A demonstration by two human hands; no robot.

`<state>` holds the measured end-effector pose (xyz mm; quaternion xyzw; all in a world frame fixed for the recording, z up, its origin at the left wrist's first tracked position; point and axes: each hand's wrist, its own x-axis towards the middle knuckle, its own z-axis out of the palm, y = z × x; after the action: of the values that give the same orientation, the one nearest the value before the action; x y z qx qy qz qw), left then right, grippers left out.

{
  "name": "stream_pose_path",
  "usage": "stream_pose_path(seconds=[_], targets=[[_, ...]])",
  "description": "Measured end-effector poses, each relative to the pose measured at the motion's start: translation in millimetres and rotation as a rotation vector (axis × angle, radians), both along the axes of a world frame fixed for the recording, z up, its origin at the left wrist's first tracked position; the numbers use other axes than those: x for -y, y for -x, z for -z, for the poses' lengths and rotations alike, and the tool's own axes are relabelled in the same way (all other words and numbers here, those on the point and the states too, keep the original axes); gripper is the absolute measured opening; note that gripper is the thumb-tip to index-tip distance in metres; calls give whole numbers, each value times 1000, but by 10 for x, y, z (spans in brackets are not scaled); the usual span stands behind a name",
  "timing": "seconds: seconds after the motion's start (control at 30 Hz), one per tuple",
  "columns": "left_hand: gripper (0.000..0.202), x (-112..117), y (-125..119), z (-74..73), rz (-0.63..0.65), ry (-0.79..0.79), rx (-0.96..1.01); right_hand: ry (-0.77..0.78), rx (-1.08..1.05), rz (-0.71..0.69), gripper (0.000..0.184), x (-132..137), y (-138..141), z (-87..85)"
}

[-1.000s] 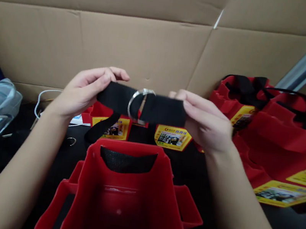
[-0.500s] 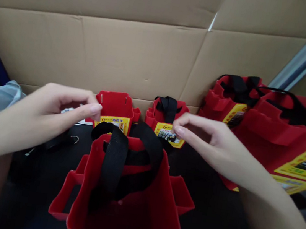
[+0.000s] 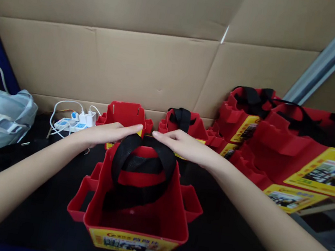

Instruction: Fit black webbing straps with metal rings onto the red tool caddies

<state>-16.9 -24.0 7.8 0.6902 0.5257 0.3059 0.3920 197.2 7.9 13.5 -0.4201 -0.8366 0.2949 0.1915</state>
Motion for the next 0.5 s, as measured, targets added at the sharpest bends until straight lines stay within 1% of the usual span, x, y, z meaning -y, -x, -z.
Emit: stream_pose_path(seconds=[0.07, 0.1, 0.13, 0.17, 0.2, 0.23, 0.27, 0.3, 0.33, 0.37, 0.4, 0.43, 0.5], targets=[[32, -40, -34, -35, 110, 164, 14, 53, -42, -93, 44, -5, -4, -38], [29, -40, -47, -58, 132, 212, 44, 54, -95, -121, 41, 12, -13, -62], [28, -18, -56, -85, 122, 198, 111, 35, -169, -133, 37, 46, -29, -89], [27, 30, -59, -114, 99, 140, 189, 1, -250, -136, 33, 99, -51, -116], [25, 107, -55, -141, 75, 48, 258, -45, -317, -140, 29, 173, -81, -142], [23, 210, -47, -161, 61, -61, 296, -95, -356, -159, 26, 267, -116, -160], [20, 332, -34, -167, 78, -166, 295, -138, -356, -205, 22, 376, -154, -167], [17, 464, -21, -155, 119, -248, 247, -168, -313, -271, 18, 493, -191, -159], [13, 593, -10, -120, 200, -270, 141, -189, -225, -351, 14, 610, -223, -136], [11, 707, -2, -62, 306, -267, 14, -203, -111, -426, 11, 717, -244, -97], [12, 799, 0, 15, 376, -257, -107, -229, 8, -477, 10, 806, -252, -48], [14, 863, -2, 105, 410, -271, -210, -265, 127, -516, 12, 872, -244, 7], [17, 915, -19, 285, 391, -344, -362, -351, 334, -540, 16, 932, -182, 113]])
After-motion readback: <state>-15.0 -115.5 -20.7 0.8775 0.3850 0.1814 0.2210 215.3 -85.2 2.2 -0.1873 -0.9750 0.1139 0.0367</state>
